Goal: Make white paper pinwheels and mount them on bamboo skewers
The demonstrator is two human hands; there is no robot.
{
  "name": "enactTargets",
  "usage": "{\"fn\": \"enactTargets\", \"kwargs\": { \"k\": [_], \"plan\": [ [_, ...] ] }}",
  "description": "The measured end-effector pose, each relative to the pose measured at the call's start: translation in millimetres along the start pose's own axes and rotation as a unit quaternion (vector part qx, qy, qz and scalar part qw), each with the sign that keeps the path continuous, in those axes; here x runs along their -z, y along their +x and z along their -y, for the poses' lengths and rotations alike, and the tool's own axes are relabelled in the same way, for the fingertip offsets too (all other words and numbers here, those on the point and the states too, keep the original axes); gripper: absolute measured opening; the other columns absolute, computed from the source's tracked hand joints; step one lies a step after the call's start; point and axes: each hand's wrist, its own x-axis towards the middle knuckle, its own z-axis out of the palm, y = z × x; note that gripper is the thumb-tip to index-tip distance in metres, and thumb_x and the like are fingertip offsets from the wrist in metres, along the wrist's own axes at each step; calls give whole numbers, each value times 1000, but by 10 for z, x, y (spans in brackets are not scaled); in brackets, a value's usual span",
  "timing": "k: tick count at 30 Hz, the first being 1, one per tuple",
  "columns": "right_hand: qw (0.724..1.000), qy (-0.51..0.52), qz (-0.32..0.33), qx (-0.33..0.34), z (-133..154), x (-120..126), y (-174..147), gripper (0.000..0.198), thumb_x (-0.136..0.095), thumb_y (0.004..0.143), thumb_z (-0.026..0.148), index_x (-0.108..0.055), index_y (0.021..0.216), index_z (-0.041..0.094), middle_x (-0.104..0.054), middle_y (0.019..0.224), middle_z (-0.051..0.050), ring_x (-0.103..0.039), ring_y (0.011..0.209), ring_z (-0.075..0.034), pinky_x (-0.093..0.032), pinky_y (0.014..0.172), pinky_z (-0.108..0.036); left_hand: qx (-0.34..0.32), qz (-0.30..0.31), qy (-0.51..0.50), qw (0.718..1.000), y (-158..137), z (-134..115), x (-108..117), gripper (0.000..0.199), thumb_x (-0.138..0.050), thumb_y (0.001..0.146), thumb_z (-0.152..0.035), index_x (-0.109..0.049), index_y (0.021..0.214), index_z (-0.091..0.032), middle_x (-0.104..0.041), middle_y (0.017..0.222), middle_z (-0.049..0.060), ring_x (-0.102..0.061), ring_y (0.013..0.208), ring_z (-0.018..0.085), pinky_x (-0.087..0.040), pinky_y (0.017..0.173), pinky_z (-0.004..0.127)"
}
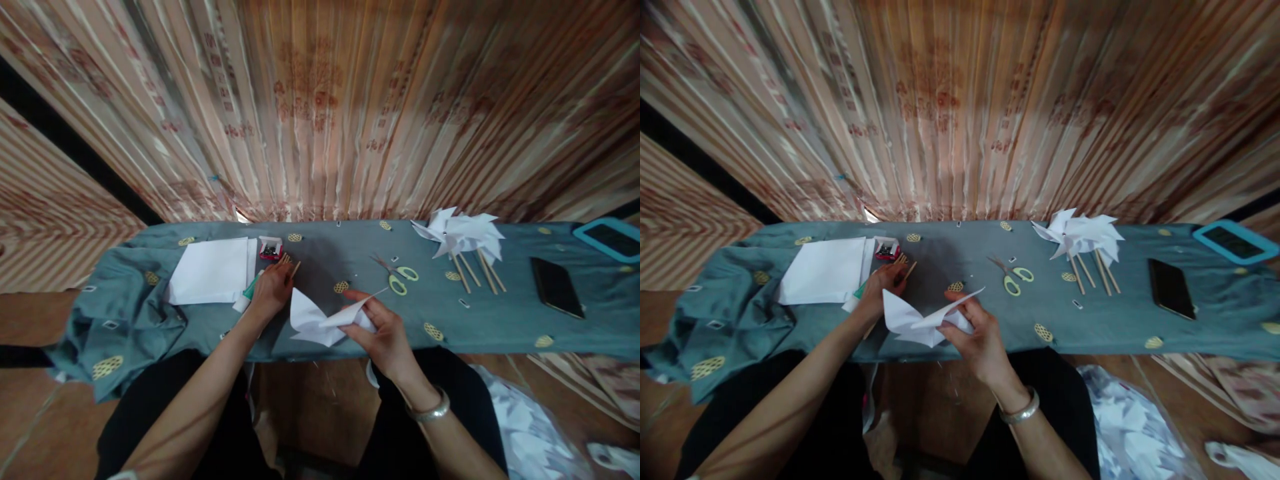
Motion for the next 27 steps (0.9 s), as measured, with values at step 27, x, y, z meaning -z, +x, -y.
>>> {"fn": "enactTargets", "kwargs": {
  "k": [27],
  "plan": [
    [925,-219,-18,311,482,-259,-171,39,-59,88,23,-52,126,23,-75,96,-3,-71,94,-19,-56,86,-33,262,123,-703,650,-532,-815,616,30,-89,50,-21,-73,75,-13,-70,65,1,-61,54,8,-48,52,16]
  ]
}}
